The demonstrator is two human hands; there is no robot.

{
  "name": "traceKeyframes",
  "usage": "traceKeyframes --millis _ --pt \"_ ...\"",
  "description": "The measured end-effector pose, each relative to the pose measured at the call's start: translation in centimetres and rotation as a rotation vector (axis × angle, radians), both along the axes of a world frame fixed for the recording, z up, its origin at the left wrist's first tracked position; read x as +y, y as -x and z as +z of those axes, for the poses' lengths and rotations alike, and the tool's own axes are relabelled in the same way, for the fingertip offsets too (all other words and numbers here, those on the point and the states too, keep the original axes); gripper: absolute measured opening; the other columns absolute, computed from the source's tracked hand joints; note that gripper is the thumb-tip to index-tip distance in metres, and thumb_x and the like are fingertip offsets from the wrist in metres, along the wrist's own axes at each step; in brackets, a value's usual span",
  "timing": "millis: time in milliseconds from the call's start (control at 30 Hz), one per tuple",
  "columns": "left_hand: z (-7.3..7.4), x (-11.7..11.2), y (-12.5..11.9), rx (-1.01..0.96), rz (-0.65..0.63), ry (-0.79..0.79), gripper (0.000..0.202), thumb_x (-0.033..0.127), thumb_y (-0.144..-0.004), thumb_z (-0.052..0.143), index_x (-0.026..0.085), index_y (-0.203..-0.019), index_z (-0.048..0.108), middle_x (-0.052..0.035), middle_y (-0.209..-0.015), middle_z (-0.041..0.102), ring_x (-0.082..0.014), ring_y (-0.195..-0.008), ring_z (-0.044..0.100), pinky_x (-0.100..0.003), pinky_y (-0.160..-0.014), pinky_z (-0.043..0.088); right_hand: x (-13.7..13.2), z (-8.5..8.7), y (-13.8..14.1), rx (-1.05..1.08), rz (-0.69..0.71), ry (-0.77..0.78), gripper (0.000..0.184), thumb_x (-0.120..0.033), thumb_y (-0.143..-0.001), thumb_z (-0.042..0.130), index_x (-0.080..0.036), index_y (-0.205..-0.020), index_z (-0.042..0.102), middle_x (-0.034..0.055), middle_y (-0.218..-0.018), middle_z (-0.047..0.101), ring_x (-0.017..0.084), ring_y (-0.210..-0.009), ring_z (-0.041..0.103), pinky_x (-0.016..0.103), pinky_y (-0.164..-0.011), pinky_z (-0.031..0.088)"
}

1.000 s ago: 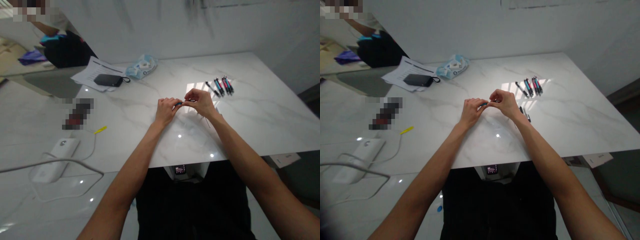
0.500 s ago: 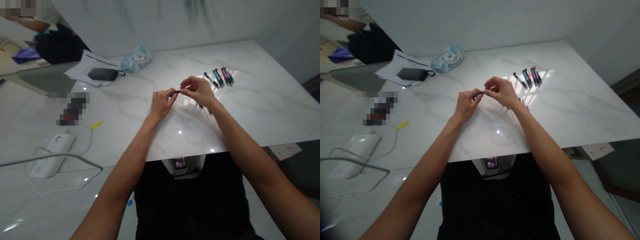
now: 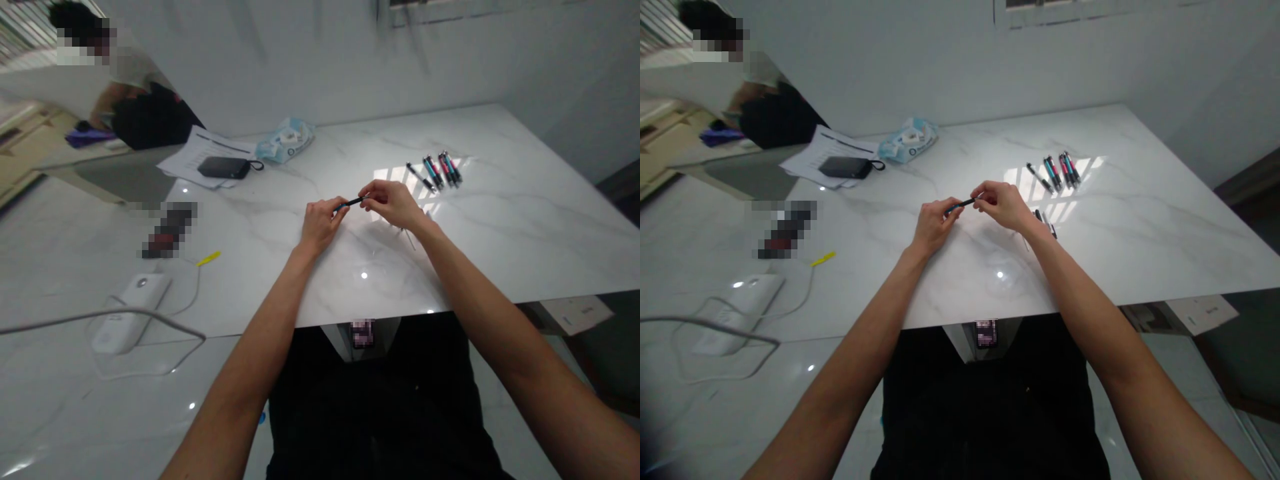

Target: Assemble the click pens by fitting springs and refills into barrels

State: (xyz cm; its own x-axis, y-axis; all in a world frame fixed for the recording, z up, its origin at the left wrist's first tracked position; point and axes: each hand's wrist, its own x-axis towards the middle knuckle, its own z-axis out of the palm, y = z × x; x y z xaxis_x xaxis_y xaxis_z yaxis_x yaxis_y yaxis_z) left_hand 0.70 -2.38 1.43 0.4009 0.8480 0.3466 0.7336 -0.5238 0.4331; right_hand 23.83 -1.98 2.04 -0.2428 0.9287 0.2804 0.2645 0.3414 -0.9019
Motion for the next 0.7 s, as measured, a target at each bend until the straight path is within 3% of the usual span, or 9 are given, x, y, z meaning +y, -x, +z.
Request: traceKeyframes --millis 100,233,400,567,700 --pt "-0.31 -0.21 0.07 0.050 0.034 -0.018 0.038 0.048 -0.114 0.046 0.024 -0.117 0.076 -0.0070 -0.101 0.081 -0.0278 -0.096 0.070 -0.041 -0.094 0.040 0.00 -0.15 -0.04 -0.082 -0.001 0.011 0.036 -0.053 -0.096 0.074 -0.017 -0.096 0.079 0.0075 -0.080 0.080 0.019 -0.071 0.073 0.033 -0.071 0.057" --pt "-0.57 -0.39 -0.11 0.076 0.027 -0.046 0.039 0.047 -0.114 0.046 0.024 -0.121 0.076 -0.0074 -0.105 0.082 -0.0275 -0.097 0.071 -0.043 -0.097 0.039 -0.18 0.02 0.03 -0.215 -0.050 -0.027 0.049 -0.057 -0.105 0.060 -0.017 -0.082 0.079 0.0067 -0.071 0.076 0.016 -0.063 0.066 0.031 -0.067 0.051" --pt "-0.15 -0.08 -0.16 0.061 -0.009 -0.040 0.040 0.049 -0.115 0.044 0.024 -0.121 0.075 -0.0062 -0.105 0.082 -0.0254 -0.093 0.071 -0.041 -0.094 0.040 -0.20 0.37 -0.09 -0.248 -0.074 -0.069 0.055 -0.061 -0.106 0.057 -0.017 -0.082 0.080 0.0063 -0.068 0.074 0.015 -0.061 0.063 0.032 -0.068 0.048" --pt "0.23 0.20 -0.10 0.057 -0.024 -0.024 0.044 0.052 -0.115 0.043 0.023 -0.117 0.075 -0.0060 -0.101 0.081 -0.0252 -0.093 0.072 -0.039 -0.091 0.041 0.10 0.06 -0.18 -0.133 -0.061 -0.115 0.038 -0.051 -0.095 0.075 -0.017 -0.110 0.081 0.0063 -0.083 0.080 0.018 -0.072 0.069 0.032 -0.072 0.052" --pt "0.19 0.32 -0.02 0.058 -0.048 -0.013 0.040 0.050 -0.114 0.046 0.023 -0.117 0.076 -0.0060 -0.102 0.081 -0.0248 -0.092 0.072 -0.038 -0.087 0.041 0.00 0.06 -0.08 -0.149 -0.051 -0.082 0.039 -0.055 -0.099 0.070 -0.017 -0.092 0.081 0.0074 -0.078 0.079 0.018 -0.069 0.071 0.033 -0.072 0.053"
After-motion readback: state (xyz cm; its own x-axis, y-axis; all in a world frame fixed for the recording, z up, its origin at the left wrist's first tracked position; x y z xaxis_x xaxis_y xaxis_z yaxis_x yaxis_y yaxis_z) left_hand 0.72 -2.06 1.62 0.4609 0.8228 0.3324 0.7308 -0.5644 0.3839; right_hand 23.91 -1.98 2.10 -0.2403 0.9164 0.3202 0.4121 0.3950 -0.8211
